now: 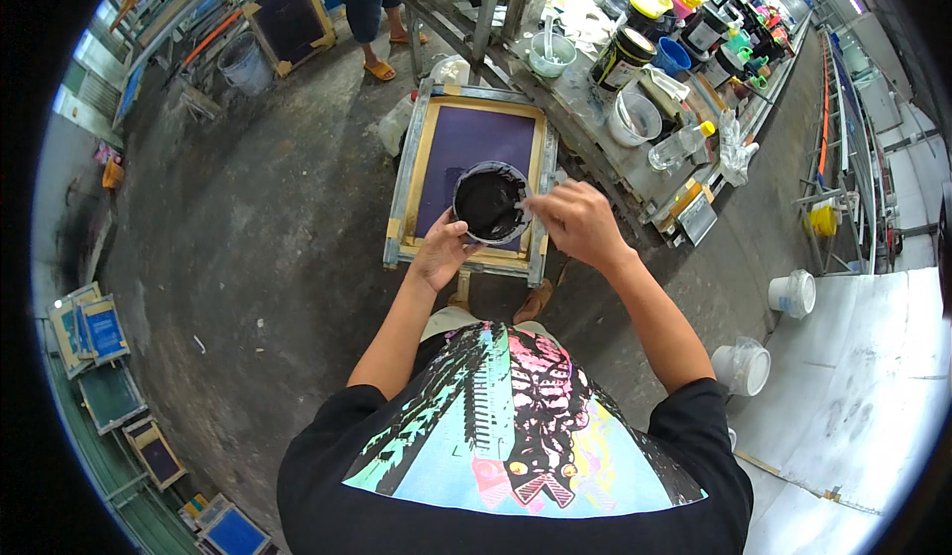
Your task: The person mixes black ink in a container with a stick, then pours it onto a screen printing frame. They use a squeegee to spread the ink evenly across the screen over a garment on the conveyor.
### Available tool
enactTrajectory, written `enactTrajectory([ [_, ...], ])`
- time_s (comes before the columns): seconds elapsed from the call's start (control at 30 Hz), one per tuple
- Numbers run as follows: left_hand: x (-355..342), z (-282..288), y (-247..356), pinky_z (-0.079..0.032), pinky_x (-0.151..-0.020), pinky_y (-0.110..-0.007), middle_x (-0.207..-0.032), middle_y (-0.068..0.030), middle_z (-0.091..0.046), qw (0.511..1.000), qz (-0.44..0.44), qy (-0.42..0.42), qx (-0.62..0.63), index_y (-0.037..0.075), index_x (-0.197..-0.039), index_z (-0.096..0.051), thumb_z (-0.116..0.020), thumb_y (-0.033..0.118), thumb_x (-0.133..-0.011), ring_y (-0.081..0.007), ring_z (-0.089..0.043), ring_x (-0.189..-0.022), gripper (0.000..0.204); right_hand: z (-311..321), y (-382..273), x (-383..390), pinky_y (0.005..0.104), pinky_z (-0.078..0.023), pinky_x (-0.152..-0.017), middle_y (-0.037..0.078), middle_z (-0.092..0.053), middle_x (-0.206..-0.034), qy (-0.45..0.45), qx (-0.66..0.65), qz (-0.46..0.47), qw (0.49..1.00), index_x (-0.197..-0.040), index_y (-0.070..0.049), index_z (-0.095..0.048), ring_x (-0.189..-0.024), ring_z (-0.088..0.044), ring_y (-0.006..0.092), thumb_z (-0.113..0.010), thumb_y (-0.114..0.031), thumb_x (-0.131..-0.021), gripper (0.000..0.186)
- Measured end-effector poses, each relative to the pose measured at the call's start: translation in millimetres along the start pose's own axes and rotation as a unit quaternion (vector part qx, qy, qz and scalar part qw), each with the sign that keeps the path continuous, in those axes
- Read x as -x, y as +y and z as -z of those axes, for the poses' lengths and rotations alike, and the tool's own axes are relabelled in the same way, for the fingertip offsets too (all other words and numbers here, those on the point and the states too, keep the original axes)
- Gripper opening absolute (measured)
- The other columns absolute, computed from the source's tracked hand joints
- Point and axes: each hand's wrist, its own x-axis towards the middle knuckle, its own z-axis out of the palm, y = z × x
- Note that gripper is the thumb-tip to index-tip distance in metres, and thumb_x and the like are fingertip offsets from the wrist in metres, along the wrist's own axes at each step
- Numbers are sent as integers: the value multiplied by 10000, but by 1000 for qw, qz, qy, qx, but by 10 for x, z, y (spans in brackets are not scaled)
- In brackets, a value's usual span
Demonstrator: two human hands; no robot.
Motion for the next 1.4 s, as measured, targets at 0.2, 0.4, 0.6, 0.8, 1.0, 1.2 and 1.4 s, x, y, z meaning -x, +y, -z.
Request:
enactTrajectory([
  [0.2,-6,26,-55,-561,-1060,-448,-1294,-49,-669,999,30,-18,38,117,-1408,-550,-755,200,-884,-188,-668,-1185,568,-396,-150,-82,417,-555,-787,77,-750,-914,93,-122,46,987,-1095,-98,-776,-864,-697,281,-732,-79,-871,229],
  [0.4,31,11,1,-559,-1072,-460,-1280,-54,-683,1000,20,-14,16,103,-1382,-565,-735,203,-911,-197,-673,-1186,511,-136,-14,-16,410,-548,-822,53,-732,-877,31,-37,5,999,-1089,-102,-765,-876,-688,269,-722,-81,-878,216],
  [0.6,-1,4,-39,-572,-1072,-465,-1280,-90,-699,998,12,-22,54,56,-1340,-608,-747,251,-933,-223,-681,-1185,473,-403,-104,-122,428,-558,-815,53,-739,-886,61,-141,67,986,-1141,-115,-776,-875,-688,264,-735,-78,-890,257],
  [0.8,9,94,15,-560,-1088,-481,-1303,-77,-687,1000,5,-11,19,75,-1347,-600,-741,252,-936,-224,-669,-1215,470,-205,46,-175,415,-542,-801,59,-739,-855,62,-29,-13,998,-1100,-130,-784,-838,-681,270,-749,-97,-883,222],
  [1.0,8,4,61,-552,-1088,-484,-1277,-69,-694,999,14,-22,47,91,-1339,-596,-746,229,-925,-222,-675,-1200,461,-358,-131,-176,408,-542,-802,47,-745,-870,46,-193,26,980,-1085,-134,-779,-855,-698,276,-739,-116,-902,187],
  [1.2,14,100,112,-544,-1104,-497,-1270,-85,-707,1000,3,-9,18,79,-1292,-633,-736,235,-939,-235,-678,-1205,400,-266,52,-246,407,-533,-774,76,-743,-858,96,-54,-6,994,-1107,-126,-797,-828,-682,270,-747,-110,-913,201],
  [1.4,-2,208,158,-555,-1080,-491,-1288,-63,-676,999,4,3,43,103,-1349,-594,-755,210,-911,-213,-658,-1215,478,-329,-100,-216,409,-540,-774,93,-747,-873,39,-157,20,987,-1082,-122,-797,-831,-687,275,-751,-85,-907,186],
])
